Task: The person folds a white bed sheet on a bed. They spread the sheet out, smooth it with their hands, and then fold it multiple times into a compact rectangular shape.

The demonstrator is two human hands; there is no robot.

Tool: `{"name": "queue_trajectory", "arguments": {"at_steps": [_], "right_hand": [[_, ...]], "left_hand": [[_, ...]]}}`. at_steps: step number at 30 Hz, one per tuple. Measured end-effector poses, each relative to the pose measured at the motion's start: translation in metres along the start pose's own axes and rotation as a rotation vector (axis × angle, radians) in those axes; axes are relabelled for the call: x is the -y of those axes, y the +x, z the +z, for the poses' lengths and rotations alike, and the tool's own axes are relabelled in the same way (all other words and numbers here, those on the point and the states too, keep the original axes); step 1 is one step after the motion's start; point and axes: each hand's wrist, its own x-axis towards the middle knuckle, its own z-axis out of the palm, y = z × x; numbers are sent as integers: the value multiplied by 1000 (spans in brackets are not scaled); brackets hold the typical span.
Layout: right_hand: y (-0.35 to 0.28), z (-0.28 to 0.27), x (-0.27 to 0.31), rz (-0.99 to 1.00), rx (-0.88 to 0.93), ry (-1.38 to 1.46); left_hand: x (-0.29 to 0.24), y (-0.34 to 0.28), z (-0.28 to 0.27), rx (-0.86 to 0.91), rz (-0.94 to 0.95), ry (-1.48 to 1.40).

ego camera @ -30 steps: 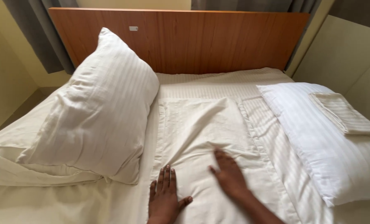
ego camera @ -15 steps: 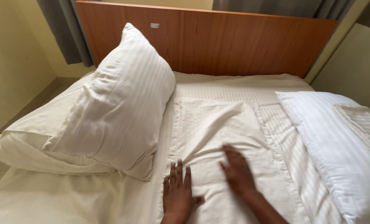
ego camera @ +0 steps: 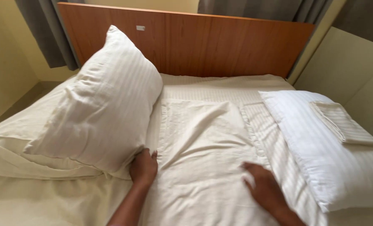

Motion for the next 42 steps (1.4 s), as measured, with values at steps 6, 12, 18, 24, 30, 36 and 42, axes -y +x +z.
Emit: {"name": "queue_trajectory", "arguments": {"at_steps": [6, 12, 18, 24, 30, 36, 42], "right_hand": [[-3, 53, -138, 630, -117, 263], [-6, 51, -135, 602, -172, 89], [4, 19, -77, 702, 26, -129], [28, 47, -34, 409, -196, -168], [74, 101, 33, 61, 75, -31], [81, 97, -3, 226, 375, -139], [62, 80, -71, 337, 292, -297]], "left_hand": [[-10, 41, 10, 199, -150, 57], [-6, 59, 17, 162, -196, -13], [-31, 23, 8, 119, -183, 111], [-42, 4, 57, -280, 486, 171], [-79, -14, 82, 28, 979, 290], [-54, -2, 61, 313, 621, 435], [-3, 7, 63, 113, 688, 443]]}}
